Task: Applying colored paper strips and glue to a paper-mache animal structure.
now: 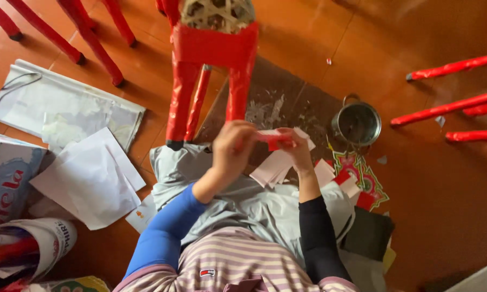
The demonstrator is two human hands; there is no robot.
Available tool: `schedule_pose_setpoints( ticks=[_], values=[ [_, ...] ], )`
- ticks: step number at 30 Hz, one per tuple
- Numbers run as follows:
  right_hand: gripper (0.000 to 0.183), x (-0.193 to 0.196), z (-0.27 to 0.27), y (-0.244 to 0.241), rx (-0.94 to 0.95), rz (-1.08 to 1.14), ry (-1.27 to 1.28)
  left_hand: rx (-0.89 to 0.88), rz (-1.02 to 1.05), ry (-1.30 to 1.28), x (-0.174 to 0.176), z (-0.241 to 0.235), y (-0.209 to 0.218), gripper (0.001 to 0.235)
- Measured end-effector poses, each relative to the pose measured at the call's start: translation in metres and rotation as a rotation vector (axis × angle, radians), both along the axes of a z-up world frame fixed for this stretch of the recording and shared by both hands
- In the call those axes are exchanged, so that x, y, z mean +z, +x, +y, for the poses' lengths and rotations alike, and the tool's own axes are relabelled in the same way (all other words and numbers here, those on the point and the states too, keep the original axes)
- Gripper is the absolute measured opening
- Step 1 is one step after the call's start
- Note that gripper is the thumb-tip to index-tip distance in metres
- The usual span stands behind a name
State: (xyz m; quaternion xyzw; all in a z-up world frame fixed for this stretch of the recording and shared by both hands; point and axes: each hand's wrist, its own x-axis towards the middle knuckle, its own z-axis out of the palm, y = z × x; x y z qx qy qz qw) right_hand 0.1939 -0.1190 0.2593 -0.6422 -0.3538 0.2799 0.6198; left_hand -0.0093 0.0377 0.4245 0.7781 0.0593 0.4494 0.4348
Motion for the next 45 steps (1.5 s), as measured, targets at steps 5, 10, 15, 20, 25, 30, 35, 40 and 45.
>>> schedule_pose_setpoints(
  ticks=[5, 10, 15, 20, 25, 30, 35, 40, 45],
  values=[
    [0.015, 0.077, 0.067, 0.035, -0.195, -0.017, -0.083, 0.253, -0.138, -0.186, 0.024, 0.096, -0.015, 0.009],
    [0.018, 0.170, 0.158, 0.043, -0.084, 0.419, 0.526, 0.327, -0.201, -0.187, 0.021, 0.206, 0.020, 0.028],
    [0.014, 0.157, 0.217, 0.072, -0.180, 0.285, 0.462, 0.376, -0.010, -0.025, 0.010, 0.269, 0.048, 0.065],
    [0.029, 0.131, 0.235, 0.066, -0.365, 0.166, 0.281, 0.333, 0.163, 0.224, -0.032, 0.298, 0.059, 0.070],
    [0.032, 0.120, 0.239, 0.060, -0.432, 0.027, 0.251, 0.330, 0.276, 0.131, -0.019, 0.282, 0.050, 0.063],
    [0.034, 0.112, 0.241, 0.059, -0.475, -0.110, 0.220, 0.361, 0.310, 0.057, -0.016, 0.274, 0.045, 0.069],
    [0.035, 0.117, 0.241, 0.050, -0.510, -0.217, 0.205, 0.333, 0.283, 0.137, -0.033, 0.280, 0.047, 0.070],
    [0.031, 0.126, 0.239, 0.044, -0.506, -0.199, 0.162, 0.340, 0.288, 0.121, -0.031, 0.273, 0.046, 0.068],
    [0.023, 0.137, 0.238, 0.033, -0.537, -0.306, 0.185, 0.293, 0.250, 0.124, -0.051, 0.291, 0.050, 0.068]
  ],
)
